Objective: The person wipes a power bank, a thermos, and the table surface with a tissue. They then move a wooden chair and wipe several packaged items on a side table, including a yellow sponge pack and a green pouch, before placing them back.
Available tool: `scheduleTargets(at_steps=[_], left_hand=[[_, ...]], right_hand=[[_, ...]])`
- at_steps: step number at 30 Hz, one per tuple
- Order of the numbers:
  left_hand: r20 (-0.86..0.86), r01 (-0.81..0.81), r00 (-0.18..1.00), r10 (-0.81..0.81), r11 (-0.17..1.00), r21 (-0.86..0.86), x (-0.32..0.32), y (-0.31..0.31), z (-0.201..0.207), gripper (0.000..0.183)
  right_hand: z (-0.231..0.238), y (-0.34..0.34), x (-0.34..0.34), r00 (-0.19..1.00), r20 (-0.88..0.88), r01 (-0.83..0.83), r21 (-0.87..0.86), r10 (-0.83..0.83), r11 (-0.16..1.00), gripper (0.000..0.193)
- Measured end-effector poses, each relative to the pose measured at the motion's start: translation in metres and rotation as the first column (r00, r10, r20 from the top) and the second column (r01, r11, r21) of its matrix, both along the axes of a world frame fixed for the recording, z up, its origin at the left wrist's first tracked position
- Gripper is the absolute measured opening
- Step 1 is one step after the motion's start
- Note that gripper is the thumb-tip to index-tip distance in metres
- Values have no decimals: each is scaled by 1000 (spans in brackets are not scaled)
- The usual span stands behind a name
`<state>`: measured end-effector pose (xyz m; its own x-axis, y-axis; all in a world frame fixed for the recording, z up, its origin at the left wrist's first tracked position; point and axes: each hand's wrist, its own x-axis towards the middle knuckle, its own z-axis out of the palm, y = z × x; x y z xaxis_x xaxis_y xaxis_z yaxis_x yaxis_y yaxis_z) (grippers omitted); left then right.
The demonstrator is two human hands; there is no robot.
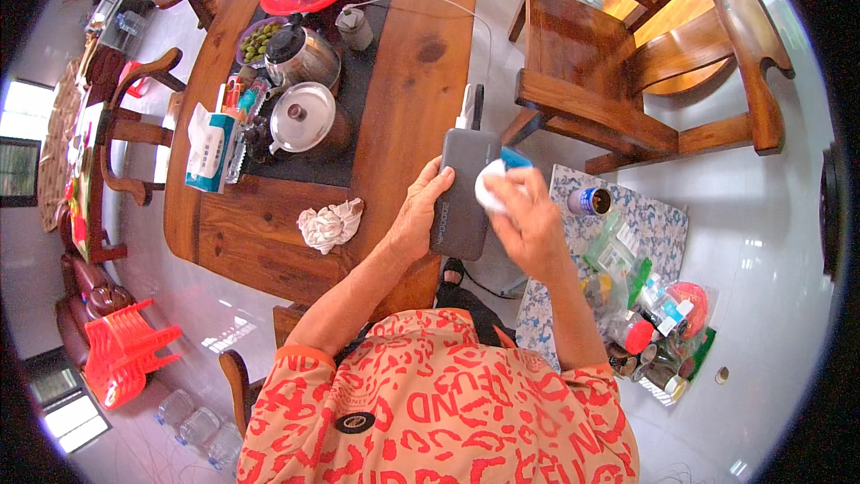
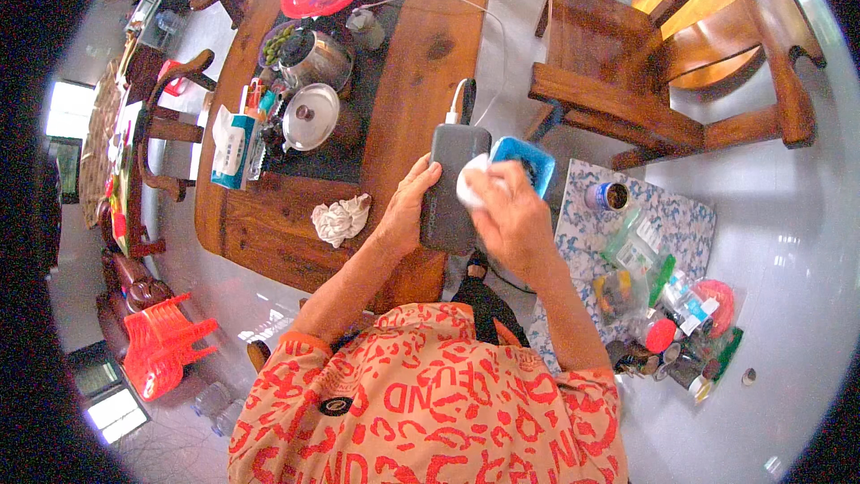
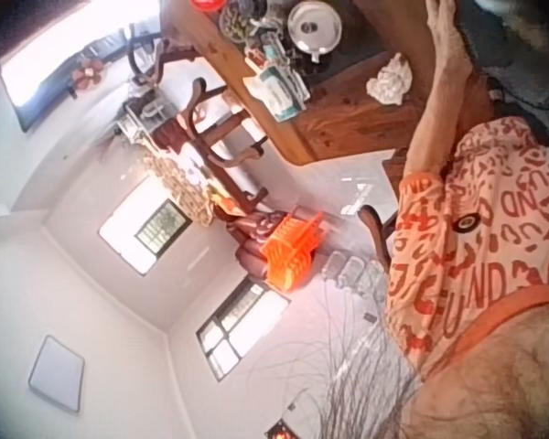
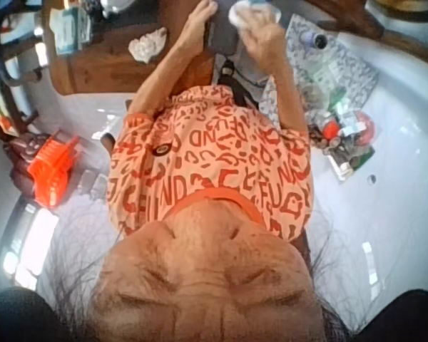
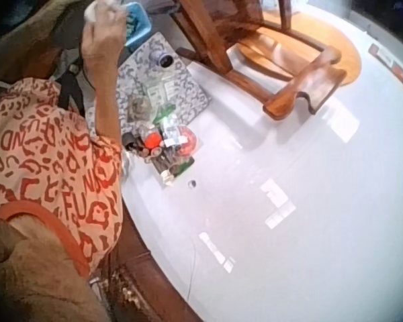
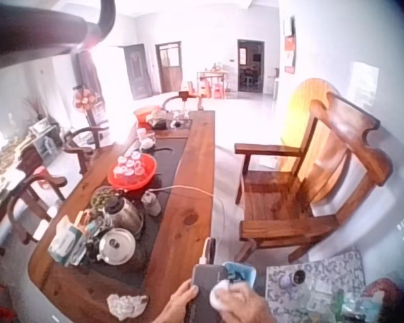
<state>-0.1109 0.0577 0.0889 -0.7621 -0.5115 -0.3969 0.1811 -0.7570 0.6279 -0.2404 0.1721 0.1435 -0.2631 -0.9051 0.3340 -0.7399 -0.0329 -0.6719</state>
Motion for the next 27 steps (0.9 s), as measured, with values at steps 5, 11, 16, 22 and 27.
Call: scheduleTargets(at_steps=[5,11,16,22,27], left_hand=[[-28,-7,1000,7,1000,17,-1,2,-1,38],[45,-35,998,35,999,-5,0,-1,0,40],[-6,-63,998,63,997,36,-2,2,-3,38],[-52,-96,994,101,992,87,-3,2,-7,44],[67,-91,994,87,993,71,-5,2,2,35]], right_hand=[[-7,0,12,996,-86,-21,28,24,999,36],[-8,18,34,955,-261,-127,63,140,990,28],[-10,26,29,949,-264,-141,132,172,981,28],[-8,29,23,953,-284,-86,81,105,993,30],[-10,19,46,901,-367,-214,91,232,973,32]])
